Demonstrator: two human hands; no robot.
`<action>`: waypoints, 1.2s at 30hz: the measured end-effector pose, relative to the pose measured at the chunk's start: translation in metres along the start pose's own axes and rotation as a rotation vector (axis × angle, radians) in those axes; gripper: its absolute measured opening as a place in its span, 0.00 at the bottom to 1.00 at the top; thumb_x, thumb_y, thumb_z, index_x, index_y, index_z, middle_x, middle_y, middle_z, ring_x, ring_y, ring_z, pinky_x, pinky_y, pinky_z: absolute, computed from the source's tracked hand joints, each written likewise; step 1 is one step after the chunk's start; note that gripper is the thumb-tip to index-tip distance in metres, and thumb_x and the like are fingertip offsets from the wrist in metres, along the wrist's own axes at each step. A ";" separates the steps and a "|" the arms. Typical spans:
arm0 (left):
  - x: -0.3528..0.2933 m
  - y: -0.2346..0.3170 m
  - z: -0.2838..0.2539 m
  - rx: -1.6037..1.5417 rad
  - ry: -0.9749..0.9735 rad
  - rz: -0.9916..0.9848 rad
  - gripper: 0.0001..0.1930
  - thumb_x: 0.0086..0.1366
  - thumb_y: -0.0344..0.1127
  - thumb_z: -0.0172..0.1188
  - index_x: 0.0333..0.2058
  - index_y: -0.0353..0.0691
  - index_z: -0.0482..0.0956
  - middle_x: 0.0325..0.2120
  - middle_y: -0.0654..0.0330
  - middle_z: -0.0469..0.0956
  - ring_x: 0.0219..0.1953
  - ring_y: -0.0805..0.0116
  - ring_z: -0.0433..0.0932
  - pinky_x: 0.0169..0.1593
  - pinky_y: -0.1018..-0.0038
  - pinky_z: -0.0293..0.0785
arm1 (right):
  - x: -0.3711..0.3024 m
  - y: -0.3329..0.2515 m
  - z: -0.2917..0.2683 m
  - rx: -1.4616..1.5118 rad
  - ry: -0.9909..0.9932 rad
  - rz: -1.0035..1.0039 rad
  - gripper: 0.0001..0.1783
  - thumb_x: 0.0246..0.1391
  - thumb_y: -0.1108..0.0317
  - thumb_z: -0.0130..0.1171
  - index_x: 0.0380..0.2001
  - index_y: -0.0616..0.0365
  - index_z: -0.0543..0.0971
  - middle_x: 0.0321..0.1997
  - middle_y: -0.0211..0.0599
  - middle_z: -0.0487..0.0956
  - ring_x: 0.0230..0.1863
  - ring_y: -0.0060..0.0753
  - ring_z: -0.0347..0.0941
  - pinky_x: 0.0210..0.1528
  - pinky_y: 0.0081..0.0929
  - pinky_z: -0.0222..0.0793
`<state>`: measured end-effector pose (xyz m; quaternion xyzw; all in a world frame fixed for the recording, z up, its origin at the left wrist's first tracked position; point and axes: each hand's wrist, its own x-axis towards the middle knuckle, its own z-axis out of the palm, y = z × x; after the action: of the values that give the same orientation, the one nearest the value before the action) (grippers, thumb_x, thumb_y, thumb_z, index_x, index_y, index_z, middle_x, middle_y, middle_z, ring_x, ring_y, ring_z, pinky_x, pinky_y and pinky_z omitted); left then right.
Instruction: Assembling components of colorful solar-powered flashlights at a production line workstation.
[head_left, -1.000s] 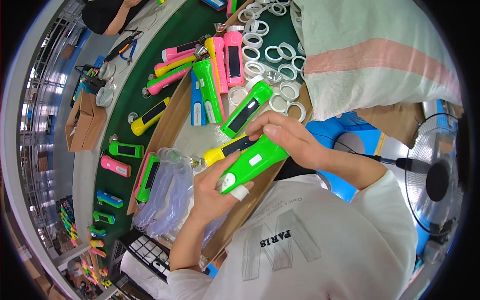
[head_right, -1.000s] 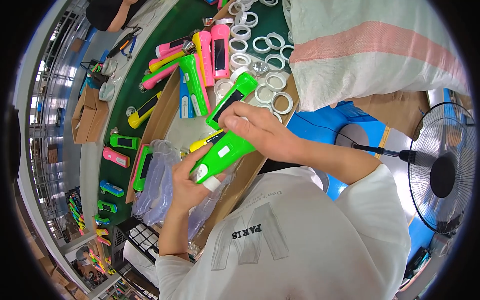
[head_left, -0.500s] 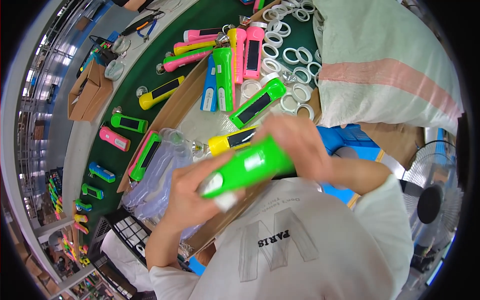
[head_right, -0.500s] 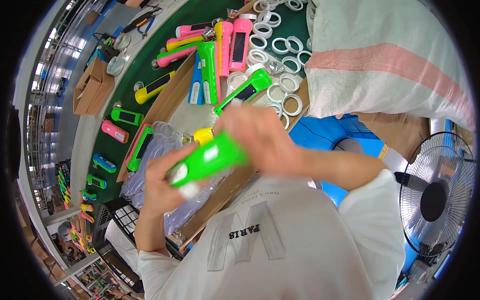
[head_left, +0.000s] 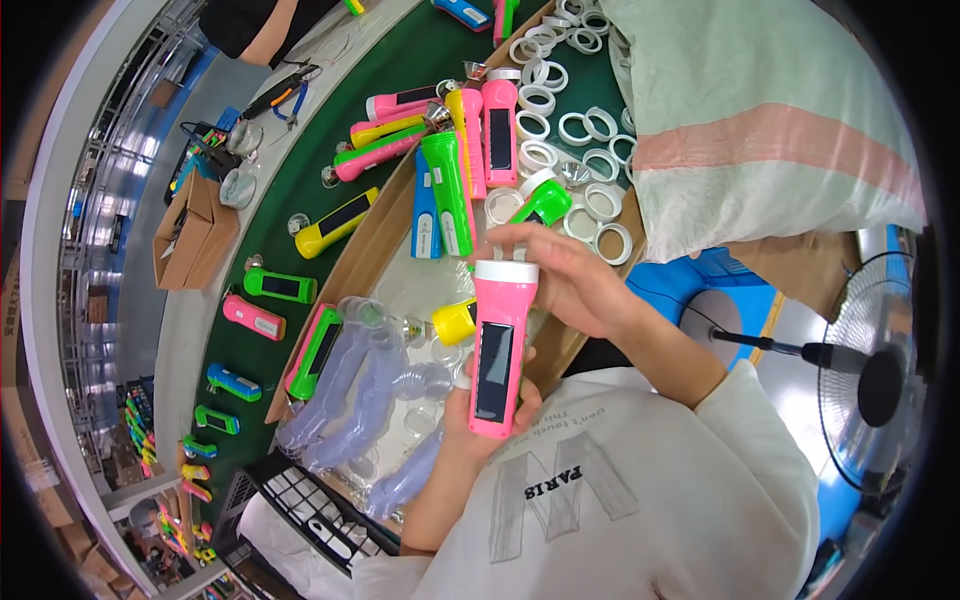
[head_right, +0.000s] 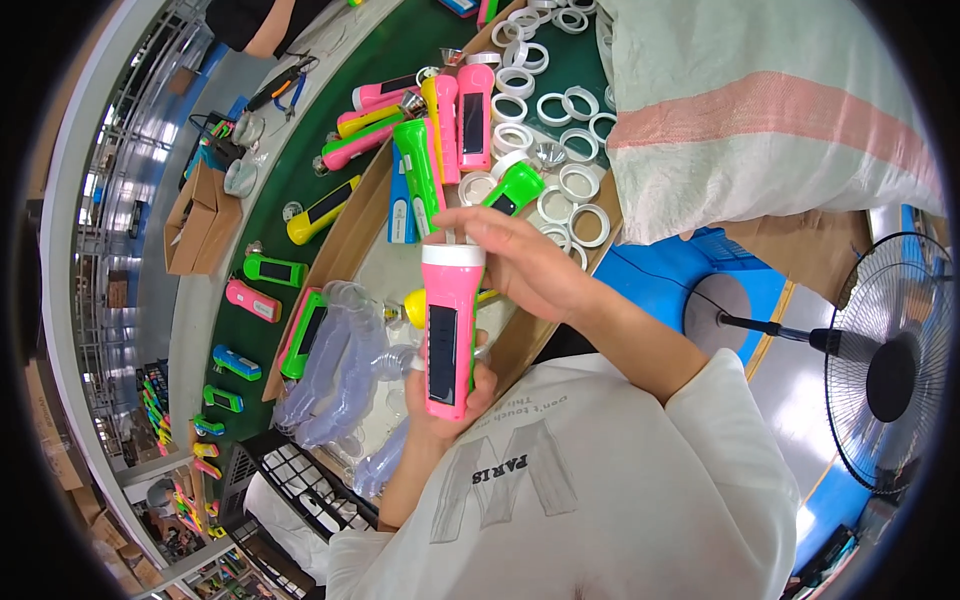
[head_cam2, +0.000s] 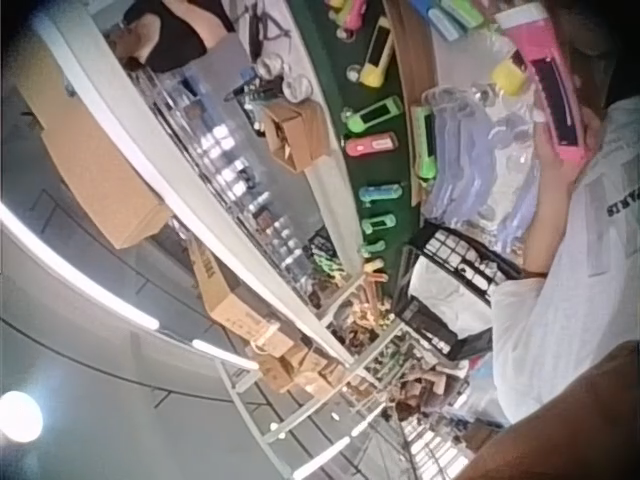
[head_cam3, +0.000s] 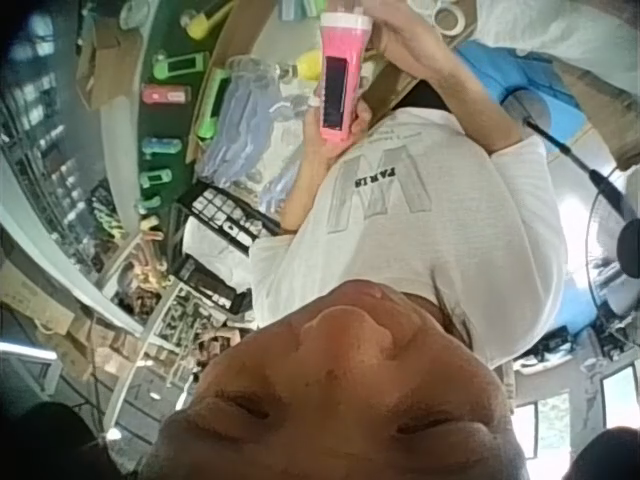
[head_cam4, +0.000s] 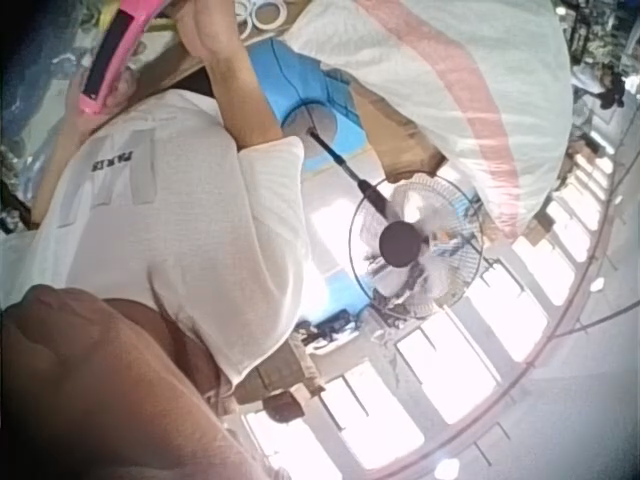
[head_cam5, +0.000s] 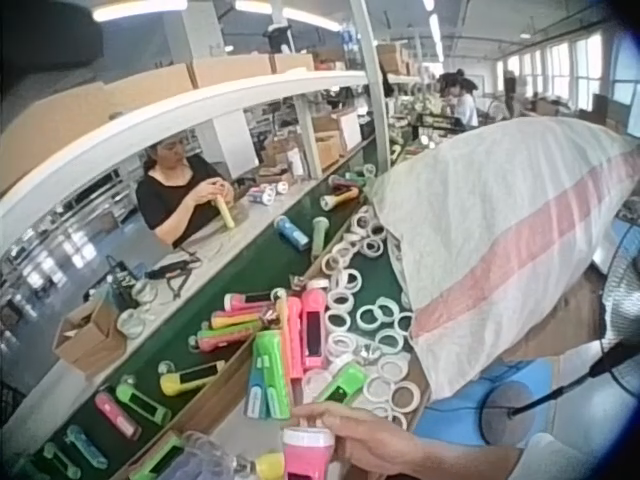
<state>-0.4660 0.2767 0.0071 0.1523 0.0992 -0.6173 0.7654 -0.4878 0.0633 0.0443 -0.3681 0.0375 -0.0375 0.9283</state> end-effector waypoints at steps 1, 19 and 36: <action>-0.002 -0.004 -0.007 -0.061 -0.043 -0.048 0.35 0.64 0.63 0.44 0.54 0.35 0.68 0.31 0.43 0.77 0.22 0.57 0.71 0.22 0.73 0.61 | 0.000 0.007 0.002 0.008 0.001 -0.008 0.28 0.64 0.52 0.46 0.59 0.60 0.64 0.59 0.48 0.69 0.61 0.43 0.66 0.62 0.41 0.62; -0.002 -0.014 0.044 0.294 -0.161 -0.067 0.36 0.54 0.40 0.63 0.59 0.37 0.59 0.26 0.59 0.68 0.20 0.73 0.67 0.21 0.79 0.61 | -0.002 0.032 0.007 0.500 -0.046 -0.129 0.17 0.47 0.61 0.65 0.27 0.50 0.65 0.40 0.44 0.75 0.44 0.38 0.75 0.48 0.33 0.71; 0.034 0.058 0.025 1.478 0.503 0.474 0.38 0.54 0.35 0.68 0.60 0.34 0.59 0.49 0.51 0.71 0.50 0.63 0.73 0.54 0.69 0.68 | 0.002 0.020 -0.024 -0.640 0.412 -0.348 0.22 0.56 0.61 0.61 0.48 0.60 0.68 0.46 0.39 0.72 0.49 0.29 0.70 0.46 0.32 0.70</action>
<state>-0.4026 0.2479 0.0250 0.7688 -0.1997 -0.2923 0.5326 -0.4870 0.0612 0.0125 -0.6237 0.1694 -0.2533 0.7198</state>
